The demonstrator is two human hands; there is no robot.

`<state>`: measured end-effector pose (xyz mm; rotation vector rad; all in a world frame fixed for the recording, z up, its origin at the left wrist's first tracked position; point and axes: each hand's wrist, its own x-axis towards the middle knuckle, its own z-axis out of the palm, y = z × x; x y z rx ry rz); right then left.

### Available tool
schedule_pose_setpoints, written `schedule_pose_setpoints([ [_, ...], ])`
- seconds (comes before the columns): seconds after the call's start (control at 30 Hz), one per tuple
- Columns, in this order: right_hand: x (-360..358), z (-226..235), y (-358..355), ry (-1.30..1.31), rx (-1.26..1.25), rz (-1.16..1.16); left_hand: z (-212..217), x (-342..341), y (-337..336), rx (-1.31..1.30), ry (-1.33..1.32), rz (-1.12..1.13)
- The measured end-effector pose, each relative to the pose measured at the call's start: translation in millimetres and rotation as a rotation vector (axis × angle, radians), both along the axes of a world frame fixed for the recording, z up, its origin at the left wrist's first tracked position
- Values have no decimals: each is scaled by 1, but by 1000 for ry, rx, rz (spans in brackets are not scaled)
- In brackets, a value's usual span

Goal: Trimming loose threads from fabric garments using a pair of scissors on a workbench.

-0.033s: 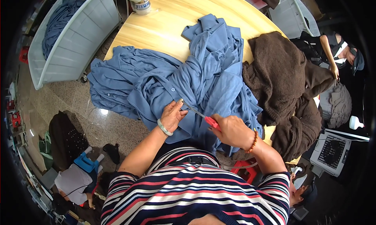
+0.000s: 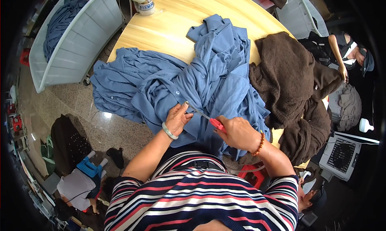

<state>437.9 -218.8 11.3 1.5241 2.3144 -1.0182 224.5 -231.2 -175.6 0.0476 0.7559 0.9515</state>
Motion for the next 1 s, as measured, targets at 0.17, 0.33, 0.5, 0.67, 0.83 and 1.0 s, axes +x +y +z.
schedule_pose_setpoints([
  [0.17, 15, 13, -15, -118, -152, 49, 3, 0, -1, 0, -41, 48],
  [0.33, 9, 20, -12, 57, -258, -30, 4, 4, -3, 46, 11, 23],
  [0.5, -33, -27, 27, 406, 53, -80, 12, 9, -5, -12, 251, 0],
  [0.67, -44, -73, 33, 323, 120, -39, 22, -7, -13, 169, 551, -128],
  [0.83, -46, -68, 25, 246, 108, -5, 51, -52, 7, 265, 908, -27],
  [1.0, -54, -69, 23, 146, 80, 18, 43, -59, 89, 2, 861, 20],
])
